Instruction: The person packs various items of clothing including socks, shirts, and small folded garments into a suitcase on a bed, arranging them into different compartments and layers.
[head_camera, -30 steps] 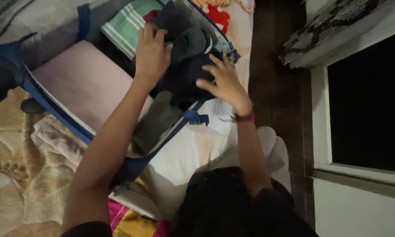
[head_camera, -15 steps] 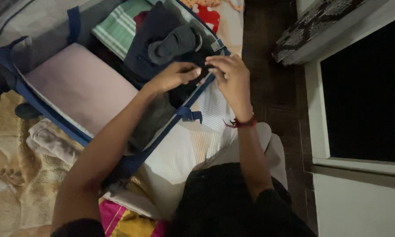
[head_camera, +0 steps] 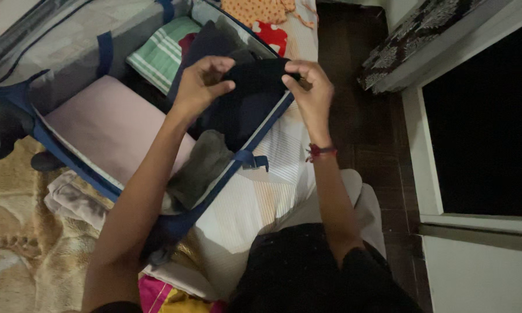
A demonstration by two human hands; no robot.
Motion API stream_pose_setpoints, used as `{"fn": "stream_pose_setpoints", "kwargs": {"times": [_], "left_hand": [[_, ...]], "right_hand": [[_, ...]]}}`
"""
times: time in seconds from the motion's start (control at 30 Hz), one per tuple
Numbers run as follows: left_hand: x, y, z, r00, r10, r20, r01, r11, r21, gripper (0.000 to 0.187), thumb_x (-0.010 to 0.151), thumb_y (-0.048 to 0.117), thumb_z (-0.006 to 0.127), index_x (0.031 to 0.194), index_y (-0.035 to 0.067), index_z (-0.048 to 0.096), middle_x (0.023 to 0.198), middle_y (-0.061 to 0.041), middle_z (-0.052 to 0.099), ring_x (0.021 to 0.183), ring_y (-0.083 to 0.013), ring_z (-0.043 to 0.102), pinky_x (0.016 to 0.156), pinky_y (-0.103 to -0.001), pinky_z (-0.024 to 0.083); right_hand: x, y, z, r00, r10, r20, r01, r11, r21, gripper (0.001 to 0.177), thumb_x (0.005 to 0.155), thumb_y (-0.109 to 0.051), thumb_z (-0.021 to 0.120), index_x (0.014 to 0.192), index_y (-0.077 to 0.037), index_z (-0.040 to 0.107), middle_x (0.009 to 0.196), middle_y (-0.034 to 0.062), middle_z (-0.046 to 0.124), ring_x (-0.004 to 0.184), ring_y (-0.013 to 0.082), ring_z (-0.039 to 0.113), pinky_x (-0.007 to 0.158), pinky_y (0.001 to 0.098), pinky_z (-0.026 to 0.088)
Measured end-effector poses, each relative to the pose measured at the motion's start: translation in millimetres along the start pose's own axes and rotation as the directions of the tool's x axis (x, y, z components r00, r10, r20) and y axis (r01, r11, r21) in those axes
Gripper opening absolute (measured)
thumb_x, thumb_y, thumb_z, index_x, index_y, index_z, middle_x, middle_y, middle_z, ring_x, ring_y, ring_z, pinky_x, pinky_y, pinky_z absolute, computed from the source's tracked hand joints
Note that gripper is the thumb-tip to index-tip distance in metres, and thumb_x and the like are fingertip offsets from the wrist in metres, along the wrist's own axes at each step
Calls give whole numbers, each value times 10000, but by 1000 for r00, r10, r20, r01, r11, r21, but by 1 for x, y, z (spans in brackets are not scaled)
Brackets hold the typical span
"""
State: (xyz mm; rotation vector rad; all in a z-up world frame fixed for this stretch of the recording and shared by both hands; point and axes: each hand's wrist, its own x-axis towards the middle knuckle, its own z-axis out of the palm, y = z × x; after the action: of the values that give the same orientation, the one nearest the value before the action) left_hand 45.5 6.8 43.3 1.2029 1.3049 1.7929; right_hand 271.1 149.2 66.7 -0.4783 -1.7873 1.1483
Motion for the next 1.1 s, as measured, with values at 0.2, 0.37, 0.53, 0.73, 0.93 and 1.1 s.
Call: {"fn": "stream_pose_setpoints", "kwargs": {"times": [0.2, 0.37, 0.53, 0.73, 0.93, 1.1], "left_hand": [[4, -3, -16, 921, 96, -376, 130, 837, 532, 226, 839, 49, 838, 1030, 58, 718, 1065, -103, 716, 859, -188, 704, 778, -291, 553], [8, -56, -33, 933, 336, -132, -95, 582, 808, 78, 801, 0, 780, 874, 22, 764, 1075, -172, 668, 982, -352, 663, 878, -437, 543], [3, -70, -23, 963, 245, -113, -3, 431, 902, 38, 770, 15, 780, 787, 44, 763, 1069, -160, 659, 1026, -407, 633, 881, -465, 513], [3, -65, -26, 964, 132, -229, 109, 590, 800, 525, 756, 65, 830, 1223, -25, 610, 1168, -220, 600, 1067, -453, 609, 916, -493, 498], [2, -96, -43, 973, 40, -229, 154, 630, 761, 546, 746, 123, 875, 1222, 16, 632, 1171, -249, 591, 1038, -415, 642, 911, -461, 528], [4, -119, -52, 983, 5, -181, 147, 568, 810, 491, 718, 177, 912, 1135, 25, 702, 1102, -234, 693, 1053, -407, 661, 936, -463, 524]], "right_hand": [[30, 52, 39, 999, 46, -17, -46, 998, -36, 311, 846, 3, 831, 1109, -87, 691, 1235, 21, 677, 1020, 105, 704, 834, 223, 600], [46, 130, 69, 987, -138, 87, 160, 921, -356, 289, 764, 18, 875, 1012, -70, 757, 1085, 47, 700, 915, 187, 706, 790, 282, 582], [46, 184, 72, 987, 84, 137, -27, 927, -375, 254, 828, -109, 879, 1064, -113, 785, 1038, 52, 739, 907, 194, 735, 829, 326, 600], [47, 206, 64, 977, -155, 149, 212, 806, -552, 642, 856, -366, 892, 1300, -27, 577, 1269, 222, 638, 1194, 387, 597, 1016, 457, 479], [38, 221, 66, 977, 46, 206, 73, 843, -533, 643, 914, -433, 778, 1349, 0, 584, 1268, 229, 659, 1190, 399, 626, 1015, 453, 491], [40, 207, 64, 961, 144, 235, 19, 816, -577, 476, 870, -377, 810, 1110, 6, 659, 1082, 216, 697, 1049, 391, 667, 915, 461, 523]]}}
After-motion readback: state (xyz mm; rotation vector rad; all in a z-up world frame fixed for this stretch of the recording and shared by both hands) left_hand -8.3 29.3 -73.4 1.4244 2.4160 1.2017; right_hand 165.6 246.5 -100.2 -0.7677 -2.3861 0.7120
